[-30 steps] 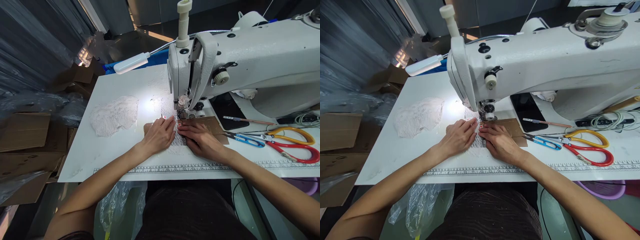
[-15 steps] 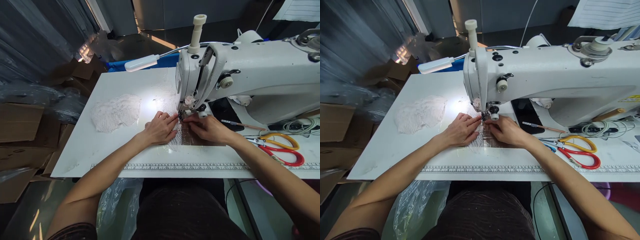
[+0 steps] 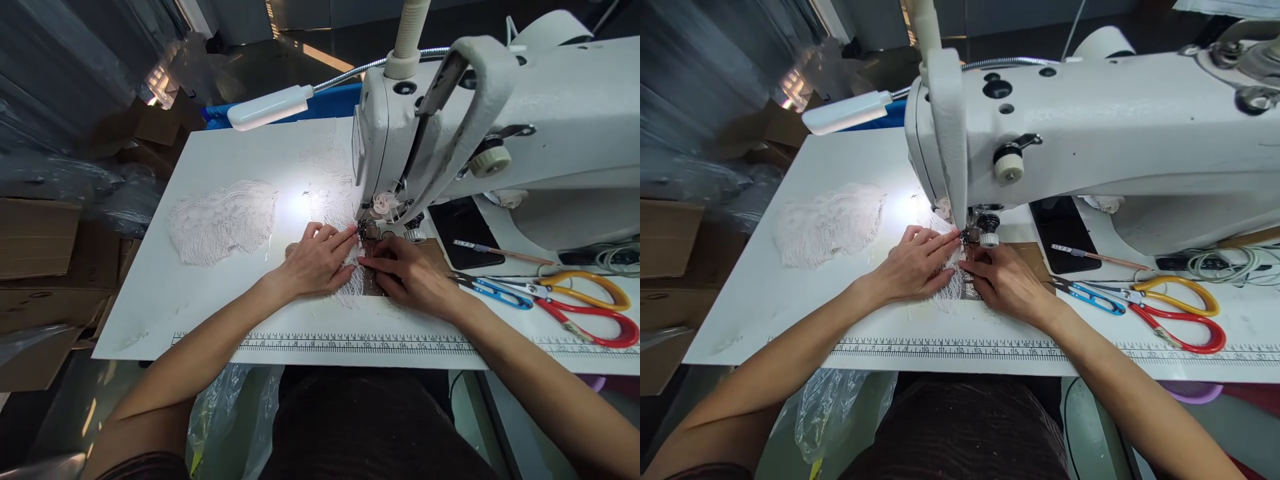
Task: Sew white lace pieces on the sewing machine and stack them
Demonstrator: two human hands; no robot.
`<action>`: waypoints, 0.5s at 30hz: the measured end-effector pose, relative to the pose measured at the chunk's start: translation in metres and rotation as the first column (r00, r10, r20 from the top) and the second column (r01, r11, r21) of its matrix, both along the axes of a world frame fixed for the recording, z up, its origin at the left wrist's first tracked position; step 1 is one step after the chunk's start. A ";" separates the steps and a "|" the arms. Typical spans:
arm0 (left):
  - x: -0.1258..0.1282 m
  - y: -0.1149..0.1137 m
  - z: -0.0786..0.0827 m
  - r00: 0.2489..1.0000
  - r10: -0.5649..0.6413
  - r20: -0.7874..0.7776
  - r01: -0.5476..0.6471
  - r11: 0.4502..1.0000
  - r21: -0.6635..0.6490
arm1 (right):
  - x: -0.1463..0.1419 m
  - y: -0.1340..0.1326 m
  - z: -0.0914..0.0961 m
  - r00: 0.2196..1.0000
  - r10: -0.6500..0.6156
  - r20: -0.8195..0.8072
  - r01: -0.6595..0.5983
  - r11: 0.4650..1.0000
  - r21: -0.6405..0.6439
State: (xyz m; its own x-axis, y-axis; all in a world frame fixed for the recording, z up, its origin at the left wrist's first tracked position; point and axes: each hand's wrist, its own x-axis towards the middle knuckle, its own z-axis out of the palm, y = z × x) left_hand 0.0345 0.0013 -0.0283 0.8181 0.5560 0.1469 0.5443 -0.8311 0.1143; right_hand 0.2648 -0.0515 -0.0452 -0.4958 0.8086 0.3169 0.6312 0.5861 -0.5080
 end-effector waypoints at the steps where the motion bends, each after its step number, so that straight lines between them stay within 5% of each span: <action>1: 0.000 -0.001 0.000 1.000 0.018 0.019 -0.018 1.000 -0.015 | 0.000 0.000 0.000 1.000 0.002 -0.002 -0.002 1.000 -0.002; 15: 0.002 0.001 -0.006 0.996 0.044 0.082 -0.043 0.999 -0.009 | -0.007 -0.003 -0.002 0.995 -0.048 0.083 0.036 0.990 0.135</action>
State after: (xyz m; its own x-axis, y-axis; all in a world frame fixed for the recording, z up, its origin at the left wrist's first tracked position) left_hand 0.0368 0.0028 -0.0338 0.7784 0.5923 0.2081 0.5687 -0.8057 0.1659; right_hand 0.2580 -0.0547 -0.0468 -0.4923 0.7829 0.3805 0.6948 0.6167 -0.3700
